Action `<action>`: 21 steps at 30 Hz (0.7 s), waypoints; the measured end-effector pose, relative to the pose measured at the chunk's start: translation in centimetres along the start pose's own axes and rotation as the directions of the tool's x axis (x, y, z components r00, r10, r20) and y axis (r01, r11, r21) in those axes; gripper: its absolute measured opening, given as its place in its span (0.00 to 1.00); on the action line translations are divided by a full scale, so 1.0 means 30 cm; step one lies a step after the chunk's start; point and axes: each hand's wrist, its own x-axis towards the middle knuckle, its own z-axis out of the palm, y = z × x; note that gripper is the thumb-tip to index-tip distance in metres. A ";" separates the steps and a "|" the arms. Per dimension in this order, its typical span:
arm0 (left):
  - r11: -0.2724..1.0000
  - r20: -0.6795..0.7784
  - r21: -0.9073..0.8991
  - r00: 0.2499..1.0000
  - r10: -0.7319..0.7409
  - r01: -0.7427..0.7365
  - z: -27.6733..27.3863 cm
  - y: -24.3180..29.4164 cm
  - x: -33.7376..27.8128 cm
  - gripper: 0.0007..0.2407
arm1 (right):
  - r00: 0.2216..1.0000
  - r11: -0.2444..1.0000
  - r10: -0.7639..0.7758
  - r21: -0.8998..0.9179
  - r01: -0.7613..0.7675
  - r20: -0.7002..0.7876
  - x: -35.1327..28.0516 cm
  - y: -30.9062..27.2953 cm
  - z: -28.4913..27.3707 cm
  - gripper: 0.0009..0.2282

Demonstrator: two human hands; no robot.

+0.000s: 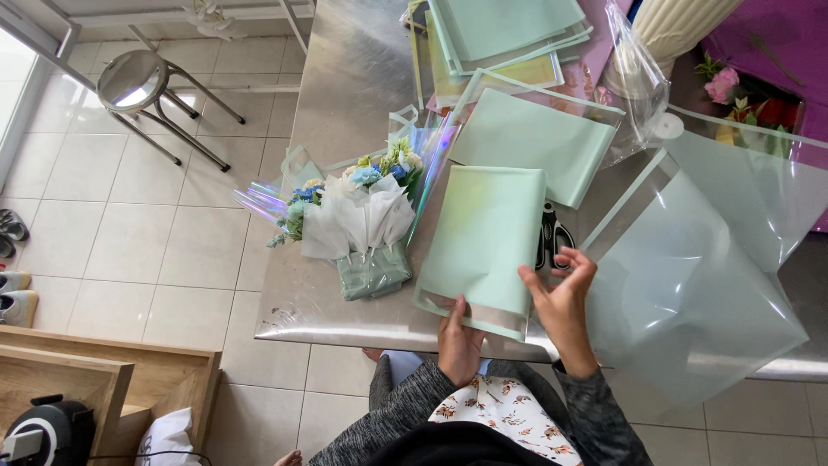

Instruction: The person wraps a small flower bouquet using several sheets of green and iridescent wrapping paper, cutting the paper to size with shears.

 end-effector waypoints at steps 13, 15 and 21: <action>0.999 -0.029 0.021 0.999 -0.037 0.037 -0.009 0.009 -0.049 0.17 | 0.709 0.545 0.621 0.466 -0.697 0.335 -0.072 -0.104 0.058 0.23; 0.997 0.103 0.042 0.993 0.055 -0.060 -0.010 -0.002 -0.043 0.22 | 0.725 0.527 0.607 0.518 -0.674 0.325 -0.068 -0.098 0.063 0.23; 0.988 0.659 0.096 0.737 -0.152 0.118 -0.032 0.013 -0.071 0.36 | 0.759 0.542 0.552 0.543 -0.642 0.347 -0.066 -0.240 0.020 0.26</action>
